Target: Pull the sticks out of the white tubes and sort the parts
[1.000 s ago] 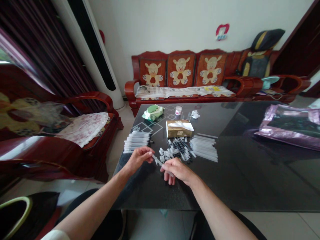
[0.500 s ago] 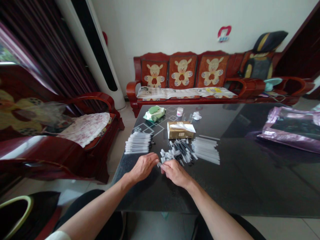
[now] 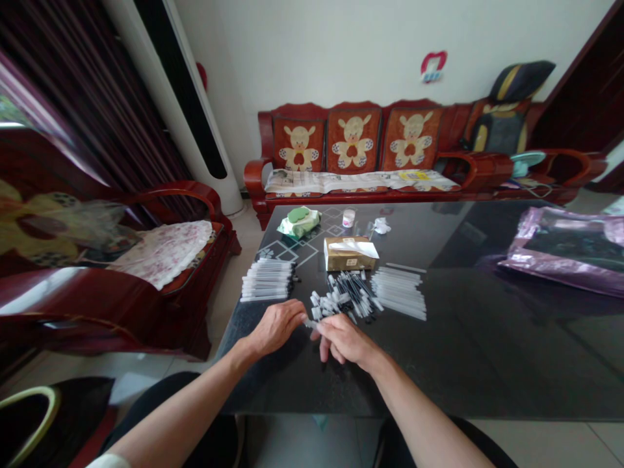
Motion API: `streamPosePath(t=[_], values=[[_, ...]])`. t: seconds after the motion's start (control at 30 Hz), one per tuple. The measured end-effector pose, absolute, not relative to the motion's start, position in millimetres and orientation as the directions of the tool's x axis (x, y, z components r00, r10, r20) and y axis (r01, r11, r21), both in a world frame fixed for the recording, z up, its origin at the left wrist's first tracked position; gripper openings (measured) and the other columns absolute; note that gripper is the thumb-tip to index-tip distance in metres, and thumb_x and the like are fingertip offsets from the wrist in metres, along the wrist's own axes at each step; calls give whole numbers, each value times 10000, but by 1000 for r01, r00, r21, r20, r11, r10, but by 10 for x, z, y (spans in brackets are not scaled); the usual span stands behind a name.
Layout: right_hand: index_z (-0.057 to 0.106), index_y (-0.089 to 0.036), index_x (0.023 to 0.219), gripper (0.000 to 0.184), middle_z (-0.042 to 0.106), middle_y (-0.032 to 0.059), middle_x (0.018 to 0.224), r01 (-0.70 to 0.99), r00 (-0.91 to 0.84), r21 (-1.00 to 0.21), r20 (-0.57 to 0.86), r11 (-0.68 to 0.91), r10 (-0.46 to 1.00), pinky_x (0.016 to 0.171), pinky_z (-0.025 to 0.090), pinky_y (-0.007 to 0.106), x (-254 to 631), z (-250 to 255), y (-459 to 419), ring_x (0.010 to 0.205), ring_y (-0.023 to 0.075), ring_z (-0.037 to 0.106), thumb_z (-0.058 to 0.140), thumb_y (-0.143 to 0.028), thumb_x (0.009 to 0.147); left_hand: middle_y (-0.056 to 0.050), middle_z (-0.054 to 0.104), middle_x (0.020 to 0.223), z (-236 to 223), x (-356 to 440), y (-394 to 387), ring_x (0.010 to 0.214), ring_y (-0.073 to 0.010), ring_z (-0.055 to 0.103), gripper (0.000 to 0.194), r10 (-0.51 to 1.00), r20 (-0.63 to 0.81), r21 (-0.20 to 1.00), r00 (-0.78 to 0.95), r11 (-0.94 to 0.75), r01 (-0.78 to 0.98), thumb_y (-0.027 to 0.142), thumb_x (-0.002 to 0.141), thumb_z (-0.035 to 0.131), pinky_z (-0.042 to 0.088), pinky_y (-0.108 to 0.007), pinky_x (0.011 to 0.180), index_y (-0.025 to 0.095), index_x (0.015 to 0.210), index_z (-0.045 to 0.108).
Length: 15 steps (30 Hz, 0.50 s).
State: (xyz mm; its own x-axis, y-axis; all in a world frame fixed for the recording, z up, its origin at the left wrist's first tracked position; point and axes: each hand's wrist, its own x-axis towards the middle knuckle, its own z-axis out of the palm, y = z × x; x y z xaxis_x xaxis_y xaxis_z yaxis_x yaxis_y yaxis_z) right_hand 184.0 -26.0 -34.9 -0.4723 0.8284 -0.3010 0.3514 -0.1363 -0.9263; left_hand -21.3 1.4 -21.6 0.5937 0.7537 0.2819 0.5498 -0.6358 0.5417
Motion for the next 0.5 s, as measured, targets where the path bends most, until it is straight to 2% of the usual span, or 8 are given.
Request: streamPosePath(t=[0.07,0.17,0.3,0.4,0.47,0.5], values=[[601,-136,823,388,561,-11,486,342,-478,-935,-256,-90,840,388,236,199,1832,-318,-260,338,62,336,375,-444,892,-16,524,721,-200,-224,14,653,-137,498,319,755,283,533,592,-637,558,338,952,319,331,-229,627,185,758,520],[597,-164,709,365,507,-17,474,472,-435,-868,-73,158,897,486,309,221,1793,-242,-264,442,91,430,388,-390,905,-11,512,677,-207,-238,30,620,-135,484,336,777,278,530,565,-615,584,329,955,305,310,-236,607,187,724,504],[578,-188,689,353,597,33,618,738,-421,-520,144,431,895,579,318,257,1747,-206,-291,592,138,533,366,-342,925,0,495,593,-254,-260,89,557,-124,454,393,808,211,590,550,-554,588,332,959,280,287,-244,581,188,651,478],[591,-188,797,327,638,65,714,797,-457,-337,207,501,865,591,316,266,1735,-228,-314,626,151,561,326,-315,941,6,481,563,-295,-280,137,530,-116,423,458,796,170,624,581,-543,562,339,968,231,280,-247,574,185,604,463],[593,-185,835,317,643,74,739,803,-452,-318,228,504,863,592,320,268,1729,-249,-321,638,156,569,323,-313,942,10,480,565,-309,-291,144,534,-113,426,475,791,168,626,588,-547,556,345,972,210,284,-242,575,182,605,464],[593,-185,826,315,640,71,733,799,-434,-347,232,491,870,594,325,267,1725,-261,-322,643,158,571,331,-319,939,12,484,576,-309,-295,137,544,-113,436,466,792,175,616,585,-551,562,349,972,214,291,-238,578,181,623,472]])
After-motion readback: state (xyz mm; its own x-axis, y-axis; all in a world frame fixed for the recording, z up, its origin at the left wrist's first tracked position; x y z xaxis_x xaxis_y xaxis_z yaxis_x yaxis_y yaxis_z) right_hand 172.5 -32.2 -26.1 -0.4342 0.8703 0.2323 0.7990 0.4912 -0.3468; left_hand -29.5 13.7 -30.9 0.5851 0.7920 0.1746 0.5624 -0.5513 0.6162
